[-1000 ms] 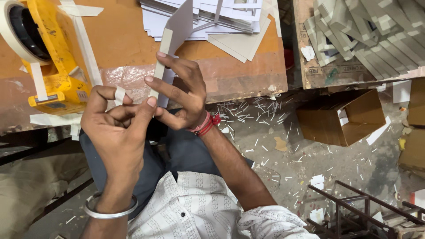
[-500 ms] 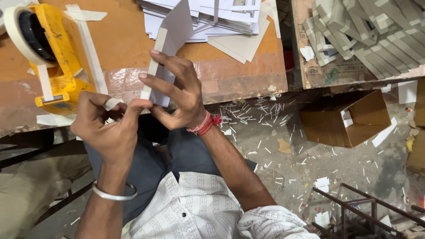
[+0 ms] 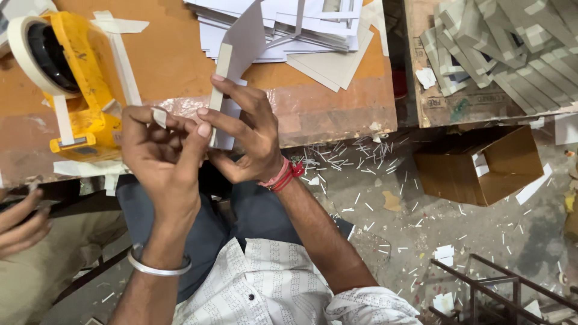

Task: The person assembles small photo frames by applying adhesive tape to the edges of frame pieces and attaching them to backing boards. They handle frame pieces, backing boards, and a tape dispenser, repeatedly taping and assembling units on a cluttered worktable.

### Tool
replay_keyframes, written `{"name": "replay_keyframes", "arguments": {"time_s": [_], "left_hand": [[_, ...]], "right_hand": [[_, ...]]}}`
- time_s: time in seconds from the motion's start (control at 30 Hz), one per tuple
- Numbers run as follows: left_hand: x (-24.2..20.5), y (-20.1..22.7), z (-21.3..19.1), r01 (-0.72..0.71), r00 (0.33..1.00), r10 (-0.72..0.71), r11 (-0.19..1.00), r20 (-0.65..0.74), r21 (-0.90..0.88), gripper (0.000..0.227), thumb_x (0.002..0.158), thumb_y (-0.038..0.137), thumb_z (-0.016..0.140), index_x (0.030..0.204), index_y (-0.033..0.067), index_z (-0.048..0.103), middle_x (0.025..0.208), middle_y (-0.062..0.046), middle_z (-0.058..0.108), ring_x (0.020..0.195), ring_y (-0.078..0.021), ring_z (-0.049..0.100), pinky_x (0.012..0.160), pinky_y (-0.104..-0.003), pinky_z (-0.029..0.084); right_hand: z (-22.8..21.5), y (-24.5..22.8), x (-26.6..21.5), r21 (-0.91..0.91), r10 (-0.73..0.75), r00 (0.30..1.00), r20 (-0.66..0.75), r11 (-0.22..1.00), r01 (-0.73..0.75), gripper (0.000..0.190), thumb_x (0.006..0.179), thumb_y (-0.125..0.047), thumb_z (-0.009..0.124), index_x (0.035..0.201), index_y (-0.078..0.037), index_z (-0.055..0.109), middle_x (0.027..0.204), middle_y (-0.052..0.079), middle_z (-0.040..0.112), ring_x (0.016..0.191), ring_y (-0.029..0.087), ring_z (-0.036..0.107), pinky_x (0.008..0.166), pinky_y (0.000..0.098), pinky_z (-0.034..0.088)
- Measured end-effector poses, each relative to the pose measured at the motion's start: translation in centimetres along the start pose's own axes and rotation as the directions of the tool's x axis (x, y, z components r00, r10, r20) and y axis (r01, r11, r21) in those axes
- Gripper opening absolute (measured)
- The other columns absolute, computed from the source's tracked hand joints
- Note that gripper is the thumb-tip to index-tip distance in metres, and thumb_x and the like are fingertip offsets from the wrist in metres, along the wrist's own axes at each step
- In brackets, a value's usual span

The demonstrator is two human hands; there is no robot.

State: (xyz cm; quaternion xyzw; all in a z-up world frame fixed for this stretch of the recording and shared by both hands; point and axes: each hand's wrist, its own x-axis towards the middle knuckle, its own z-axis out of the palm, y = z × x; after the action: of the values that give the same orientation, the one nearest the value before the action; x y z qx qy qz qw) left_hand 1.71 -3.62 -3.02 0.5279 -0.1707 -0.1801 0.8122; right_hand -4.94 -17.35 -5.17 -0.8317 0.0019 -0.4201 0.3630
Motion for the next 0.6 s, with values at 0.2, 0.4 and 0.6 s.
{"name": "replay_keyframes", "arguments": {"time_s": [0.2,0.4,0.6], "left_hand": [[0.1,-1.8,0.3,-0.038,0.999,0.037,0.998,-0.032,-0.047,0.041,0.104,0.001,0.082,0.115,0.0088,0.043,0.098,-0.001,0.054,0.082,-0.0063,0.058,0.067,-0.019,0.048],[-0.3,-2.5,-1.0,0.077,0.997,-0.076,0.992,0.010,-0.104,0.037,0.100,0.005,0.080,0.114,0.0112,0.047,0.099,0.000,0.057,0.072,-0.0054,0.057,0.054,-0.018,0.042],[-0.1,-2.4,-0.5,0.199,0.980,-0.200,0.971,0.003,-0.132,0.028,0.100,0.002,0.077,0.108,0.0096,0.051,0.095,0.000,0.060,0.070,-0.0043,0.054,0.056,-0.019,0.041]], "right_hand": [[-0.3,0.4,-0.2,0.004,0.012,0.999,-0.031,1.000,-0.012,0.065,0.066,-0.009,0.080,0.129,-0.014,0.063,0.151,0.011,0.051,0.132,0.031,0.059,0.108,0.0410,0.052],[-0.3,0.5,-0.6,0.006,0.031,0.999,-0.017,1.000,-0.031,0.068,0.067,-0.010,0.083,0.131,-0.016,0.063,0.153,0.009,0.050,0.127,0.028,0.058,0.107,0.0394,0.052],[-0.3,0.7,-0.8,0.004,0.019,0.999,-0.028,1.000,-0.019,0.070,0.067,-0.007,0.080,0.134,-0.018,0.062,0.156,0.007,0.048,0.128,0.027,0.057,0.108,0.0385,0.053]]}}
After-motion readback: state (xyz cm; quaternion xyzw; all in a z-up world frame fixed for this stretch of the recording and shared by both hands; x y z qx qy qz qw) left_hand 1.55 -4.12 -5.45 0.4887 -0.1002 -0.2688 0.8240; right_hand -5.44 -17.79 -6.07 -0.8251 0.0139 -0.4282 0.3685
